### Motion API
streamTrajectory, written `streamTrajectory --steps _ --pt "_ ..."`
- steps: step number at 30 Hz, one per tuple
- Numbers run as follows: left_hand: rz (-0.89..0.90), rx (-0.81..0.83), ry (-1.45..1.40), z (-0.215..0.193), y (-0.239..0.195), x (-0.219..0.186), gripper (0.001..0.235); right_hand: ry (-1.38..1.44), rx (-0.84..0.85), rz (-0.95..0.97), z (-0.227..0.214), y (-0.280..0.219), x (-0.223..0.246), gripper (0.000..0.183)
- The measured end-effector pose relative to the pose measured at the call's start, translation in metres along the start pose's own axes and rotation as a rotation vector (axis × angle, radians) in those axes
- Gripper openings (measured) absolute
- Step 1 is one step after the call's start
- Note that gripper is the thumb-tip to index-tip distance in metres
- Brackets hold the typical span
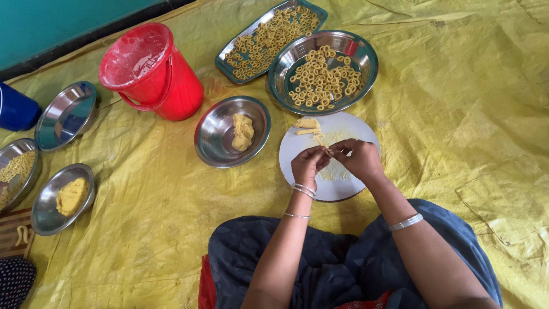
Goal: The person rolls small pieces of dough into thin ropes on a white plate, then joins the ends to form rings. The finished rings are placed into a nearby metal bowl. The person repeats this process continuously.
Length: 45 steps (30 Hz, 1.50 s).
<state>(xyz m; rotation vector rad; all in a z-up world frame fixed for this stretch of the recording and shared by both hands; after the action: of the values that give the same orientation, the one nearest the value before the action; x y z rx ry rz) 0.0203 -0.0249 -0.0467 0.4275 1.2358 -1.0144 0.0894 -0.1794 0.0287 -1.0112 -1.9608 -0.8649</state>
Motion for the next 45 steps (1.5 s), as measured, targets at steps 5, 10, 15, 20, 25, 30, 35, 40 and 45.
streamTrajectory --steps 5,10,15,20,25,30,35,40,45 --pt "0.043 0.106 0.183 0.0 -0.001 -0.008 0.02 -0.015 -0.003 -0.028 -0.005 0.0 0.004 0.024" --pt "0.054 0.125 0.219 -0.004 0.005 -0.007 0.019 -0.102 0.029 -0.067 -0.006 -0.002 0.009 0.021" --pt "0.037 0.148 0.289 -0.005 0.008 -0.007 0.019 -0.146 0.019 -0.149 -0.007 -0.004 0.016 0.015" --pt "-0.025 0.136 0.288 -0.005 0.005 -0.009 0.025 -0.144 0.028 -0.12 -0.007 -0.004 0.014 0.015" --pt "-0.092 0.145 0.238 -0.004 0.003 -0.01 0.023 -0.142 0.041 -0.078 -0.006 -0.003 0.013 0.017" --pt "-0.163 0.15 0.165 -0.004 0.005 -0.01 0.028 -0.144 0.03 -0.043 -0.006 -0.003 0.014 0.02" --pt "-0.274 0.219 0.125 -0.007 0.007 -0.014 0.05 -0.012 0.051 -0.021 -0.01 -0.002 0.009 0.022" --pt "-0.391 0.338 0.125 -0.008 0.002 -0.016 0.052 0.264 0.168 -0.079 -0.006 0.003 -0.002 0.033" --pt "-0.406 0.456 0.279 -0.009 -0.006 -0.021 0.054 0.34 0.423 0.013 0.01 0.003 -0.02 0.035"
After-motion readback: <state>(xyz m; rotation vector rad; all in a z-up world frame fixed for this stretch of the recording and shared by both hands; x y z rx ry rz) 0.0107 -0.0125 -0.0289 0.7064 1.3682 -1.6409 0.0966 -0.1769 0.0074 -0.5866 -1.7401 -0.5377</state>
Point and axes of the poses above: each hand's wrist, its own y-axis towards the middle knuckle, its own z-axis out of the palm, x = y × z, the point moved 5 cm from there along y, towards the middle knuckle, and after that the axes turned 7 degrees about y, right-handed, at the moved point
